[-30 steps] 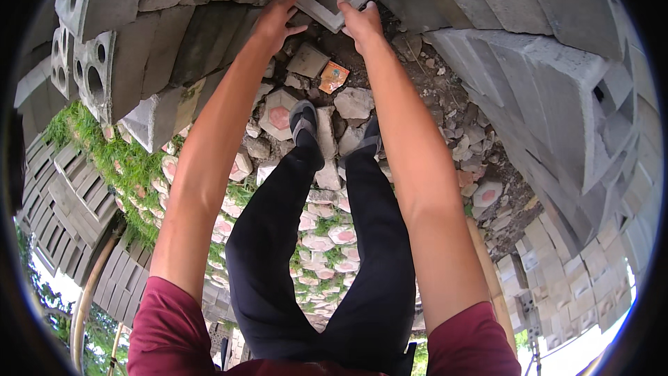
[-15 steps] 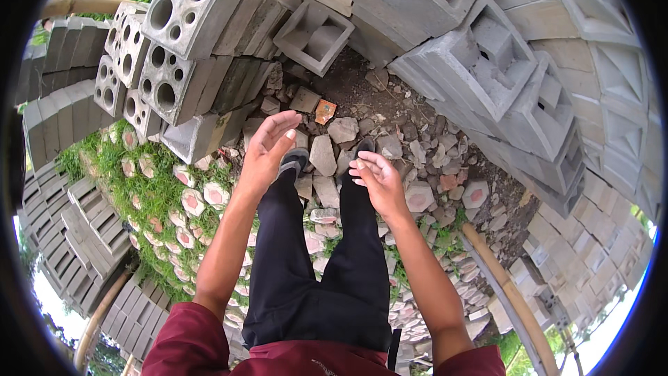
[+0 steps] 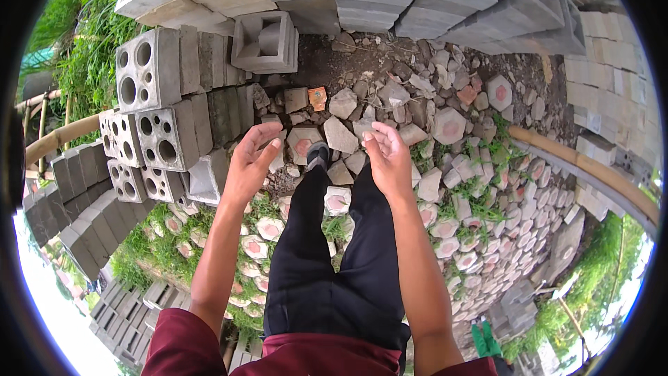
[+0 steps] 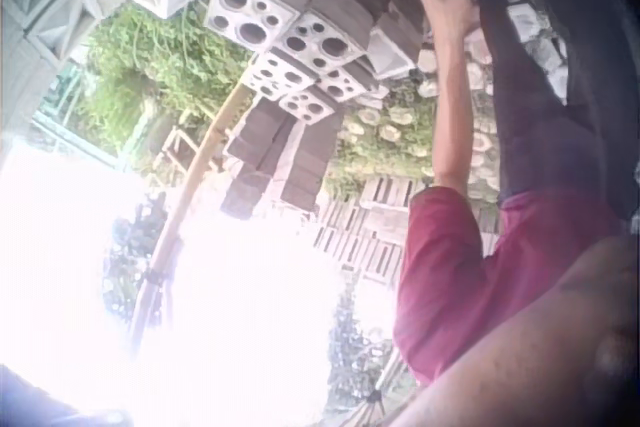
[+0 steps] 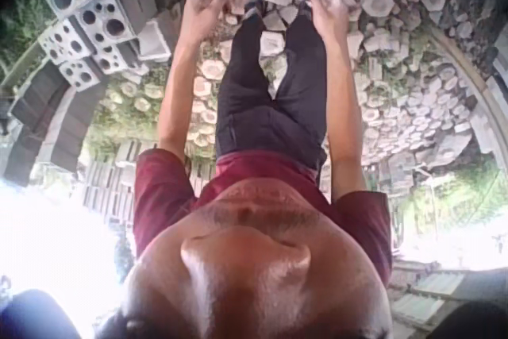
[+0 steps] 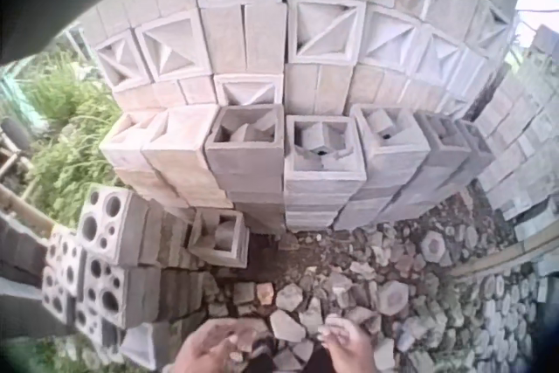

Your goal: The person picks up decorative concrete blocks from a pile on the ground and places them onto a stack of similar blocks by hand.

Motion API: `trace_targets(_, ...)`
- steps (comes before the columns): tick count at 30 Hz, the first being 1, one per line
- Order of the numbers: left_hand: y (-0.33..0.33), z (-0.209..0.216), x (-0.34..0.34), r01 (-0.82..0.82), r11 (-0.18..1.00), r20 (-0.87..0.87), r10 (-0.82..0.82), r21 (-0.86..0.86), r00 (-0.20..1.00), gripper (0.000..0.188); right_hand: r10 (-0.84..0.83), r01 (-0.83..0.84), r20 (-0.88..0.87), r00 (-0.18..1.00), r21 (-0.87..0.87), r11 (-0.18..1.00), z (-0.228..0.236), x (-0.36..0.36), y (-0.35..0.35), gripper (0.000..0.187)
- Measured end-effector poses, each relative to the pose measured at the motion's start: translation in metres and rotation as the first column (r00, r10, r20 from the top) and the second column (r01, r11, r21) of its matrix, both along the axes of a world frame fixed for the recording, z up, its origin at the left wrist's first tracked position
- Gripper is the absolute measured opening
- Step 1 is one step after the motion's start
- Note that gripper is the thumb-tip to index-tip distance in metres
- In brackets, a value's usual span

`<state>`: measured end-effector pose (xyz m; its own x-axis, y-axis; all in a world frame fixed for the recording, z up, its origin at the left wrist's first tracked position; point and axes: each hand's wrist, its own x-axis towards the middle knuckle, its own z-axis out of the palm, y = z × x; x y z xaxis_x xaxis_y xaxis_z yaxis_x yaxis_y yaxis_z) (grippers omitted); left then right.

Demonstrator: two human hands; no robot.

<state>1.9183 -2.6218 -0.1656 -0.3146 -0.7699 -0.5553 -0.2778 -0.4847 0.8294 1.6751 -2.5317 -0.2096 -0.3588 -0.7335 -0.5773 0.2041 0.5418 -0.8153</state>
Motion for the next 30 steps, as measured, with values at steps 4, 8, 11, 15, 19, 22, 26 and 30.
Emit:
trace_targets(4,0.021,0.009,-0.011,0.101,0.995,0.035,-0.101,-0.003,0.994,0.033,-0.064,0.063,-0.020,0.998,-0.029,0.998,-0.005,-0.008,0.046,0.040)
trace_targets(8,0.057,0.002,-0.053,0.298,0.954,0.011,-0.298,-0.009,0.954,0.032,-0.154,0.154,-0.032,0.988,0.000,0.988,-0.027,-0.029,0.111,0.041)
trace_targets(11,0.095,-0.020,-0.096,0.506,0.856,0.153,-0.488,-0.106,0.859,0.032,-0.263,0.262,0.026,0.965,0.006,0.965,-0.050,-0.042,0.171,0.041)
trace_targets(15,0.165,-0.024,-0.176,0.561,0.810,0.152,-0.541,-0.170,0.827,0.032,-0.412,0.412,-0.034,0.911,-0.016,0.911,-0.051,-0.066,0.267,0.042)
trace_targets(19,0.243,-0.026,-0.257,0.630,0.751,0.087,-0.626,-0.197,0.775,0.030,-0.568,0.546,-0.160,0.808,-0.163,0.822,-0.030,-0.110,0.358,0.043)
trace_targets(22,0.313,0.009,-0.315,0.745,0.635,0.043,-0.754,-0.204,0.655,0.031,-0.661,0.638,-0.271,0.699,-0.181,0.749,0.006,-0.145,0.445,0.041)
trace_targets(26,0.397,0.068,-0.370,0.877,0.456,0.055,-0.882,-0.154,0.468,0.032,-0.729,0.719,-0.355,0.585,-0.188,0.669,0.067,-0.169,0.553,0.038)
trace_targets(30,0.466,0.114,-0.398,0.915,0.364,-0.022,-0.930,-0.175,0.367,0.032,-0.781,0.783,-0.400,0.480,-0.205,0.587,0.131,-0.165,0.642,0.039)
